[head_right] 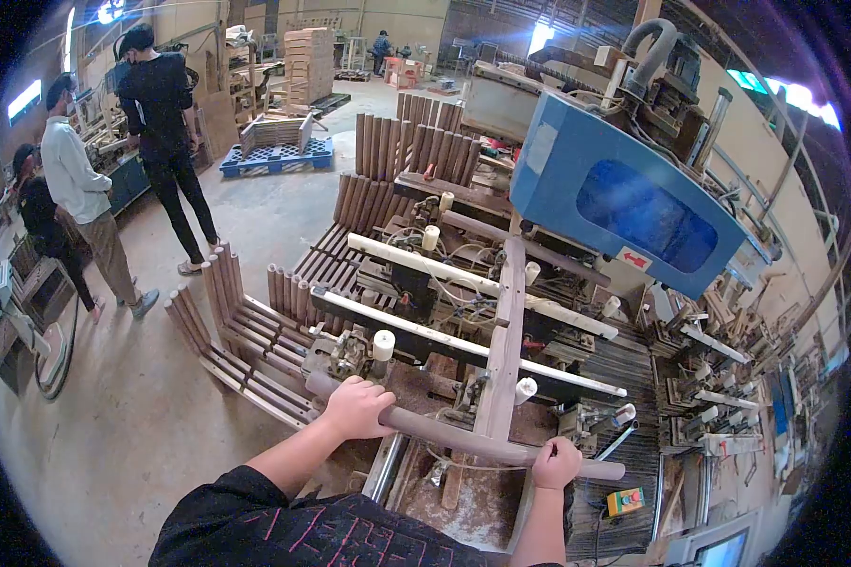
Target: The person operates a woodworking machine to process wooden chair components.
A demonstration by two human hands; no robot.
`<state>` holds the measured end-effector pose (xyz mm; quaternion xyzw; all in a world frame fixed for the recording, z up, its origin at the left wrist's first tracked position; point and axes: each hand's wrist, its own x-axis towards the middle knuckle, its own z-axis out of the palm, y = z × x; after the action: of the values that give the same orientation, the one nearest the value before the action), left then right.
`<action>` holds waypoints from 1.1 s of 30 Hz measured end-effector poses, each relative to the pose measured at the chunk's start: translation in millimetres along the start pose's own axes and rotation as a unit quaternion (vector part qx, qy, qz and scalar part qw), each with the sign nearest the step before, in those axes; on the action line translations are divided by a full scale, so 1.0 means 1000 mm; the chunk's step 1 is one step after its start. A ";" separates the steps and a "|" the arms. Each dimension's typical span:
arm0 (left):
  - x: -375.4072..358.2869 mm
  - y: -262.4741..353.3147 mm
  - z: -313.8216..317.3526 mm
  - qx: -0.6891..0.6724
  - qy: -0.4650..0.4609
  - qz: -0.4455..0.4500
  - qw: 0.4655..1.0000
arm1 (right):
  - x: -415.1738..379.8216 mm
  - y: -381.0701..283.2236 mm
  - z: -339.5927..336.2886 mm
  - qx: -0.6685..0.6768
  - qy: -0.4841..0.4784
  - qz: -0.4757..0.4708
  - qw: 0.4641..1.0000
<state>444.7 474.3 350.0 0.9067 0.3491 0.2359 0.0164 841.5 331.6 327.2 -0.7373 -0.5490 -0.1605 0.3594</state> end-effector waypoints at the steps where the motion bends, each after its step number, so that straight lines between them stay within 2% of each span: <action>1: 0.000 0.000 0.000 0.001 0.000 0.000 1.000 | 0.000 0.000 0.000 -0.001 0.000 -0.001 1.000; 33: -0.001 -0.002 0.003 -0.005 0.011 0.007 1.000 | 0.002 -0.007 -0.002 0.003 0.030 -0.018 0.999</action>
<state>444.1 475.1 346.4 0.9063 0.3422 0.2474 0.0152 835.7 333.1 332.2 -0.7211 -0.5516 -0.1870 0.3752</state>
